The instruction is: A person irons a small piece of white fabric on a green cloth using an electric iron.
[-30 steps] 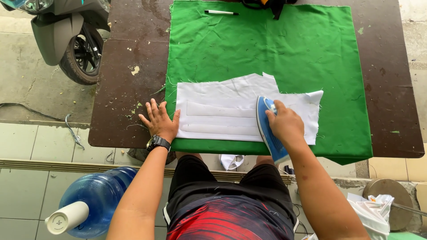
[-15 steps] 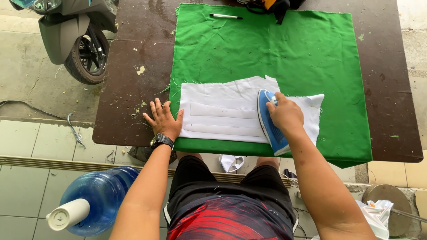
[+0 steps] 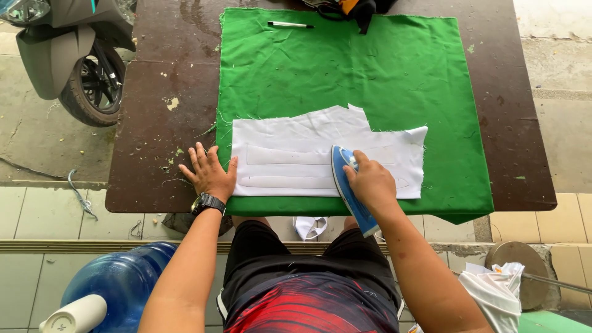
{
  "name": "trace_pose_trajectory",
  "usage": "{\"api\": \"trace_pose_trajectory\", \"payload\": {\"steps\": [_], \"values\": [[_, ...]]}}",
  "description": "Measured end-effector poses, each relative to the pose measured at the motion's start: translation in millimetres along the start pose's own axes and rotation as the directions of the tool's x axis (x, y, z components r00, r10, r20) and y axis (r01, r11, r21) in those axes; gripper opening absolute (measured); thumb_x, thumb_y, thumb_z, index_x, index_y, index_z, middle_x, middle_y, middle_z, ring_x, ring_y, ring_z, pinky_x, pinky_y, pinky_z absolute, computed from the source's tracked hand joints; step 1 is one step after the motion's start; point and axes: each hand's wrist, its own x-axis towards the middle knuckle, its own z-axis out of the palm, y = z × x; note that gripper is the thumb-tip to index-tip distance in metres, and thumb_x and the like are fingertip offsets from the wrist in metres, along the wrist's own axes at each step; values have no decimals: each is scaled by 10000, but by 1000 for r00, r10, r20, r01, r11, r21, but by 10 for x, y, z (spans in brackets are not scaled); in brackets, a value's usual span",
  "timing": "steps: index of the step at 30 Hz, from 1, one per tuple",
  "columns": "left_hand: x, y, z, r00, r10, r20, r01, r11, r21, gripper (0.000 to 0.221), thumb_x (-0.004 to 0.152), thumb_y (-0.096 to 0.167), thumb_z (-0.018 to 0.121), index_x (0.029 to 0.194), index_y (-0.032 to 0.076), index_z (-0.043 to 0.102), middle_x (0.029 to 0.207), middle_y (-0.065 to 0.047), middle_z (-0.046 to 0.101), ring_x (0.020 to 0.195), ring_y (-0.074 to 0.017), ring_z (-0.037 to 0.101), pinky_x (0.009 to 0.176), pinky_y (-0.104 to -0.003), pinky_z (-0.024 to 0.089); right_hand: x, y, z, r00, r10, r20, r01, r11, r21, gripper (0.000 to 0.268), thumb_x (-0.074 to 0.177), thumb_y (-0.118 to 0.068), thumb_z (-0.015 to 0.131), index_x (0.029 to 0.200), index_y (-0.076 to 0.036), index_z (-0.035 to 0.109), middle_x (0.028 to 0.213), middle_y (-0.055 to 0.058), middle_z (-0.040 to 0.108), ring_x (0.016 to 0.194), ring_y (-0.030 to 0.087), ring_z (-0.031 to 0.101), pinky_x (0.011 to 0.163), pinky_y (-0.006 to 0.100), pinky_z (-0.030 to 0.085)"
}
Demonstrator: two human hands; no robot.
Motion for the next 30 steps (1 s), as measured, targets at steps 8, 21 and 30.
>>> {"api": "trace_pose_trajectory", "payload": {"steps": [8, 21, 30], "values": [[-42, 57, -105, 1000, 10, 1, -10, 1000, -7, 732, 977, 788, 385, 1403, 193, 420, 1627, -209, 312, 1545, -401, 210, 1163, -728, 123, 462, 16, 83, 998, -54, -26, 54, 998, -24, 545, 1033, -407, 544, 1452, -59, 567, 1070, 302, 709, 1027, 485, 710, 823, 622, 579], [-32, 154, -245, 1000, 10, -10, -10, 1000, -2, 713, 927, 726, 555, 1376, 188, 423, 1608, -195, 326, 1527, -386, 229, 1155, -716, 140, 440, 22, 86, 995, -90, -40, 88, 995, -45, 504, 1040, -386, 588, 1442, -82, 587, 1084, 313, 709, 1040, 498, 696, 856, 607, 566], [-21, 121, -214, 1000, 25, -5, -25, 1000, -7, 691, 952, 708, 558, 1375, 181, 416, 1608, -204, 308, 1522, -403, 207, 1140, -732, 126, -161, -22, 131, 993, -118, -26, 116, 991, -61, 490, 1040, -362, 609, 1425, -60, 593, 1046, 286, 723, 925, 447, 741, 762, 561, 609]]}}
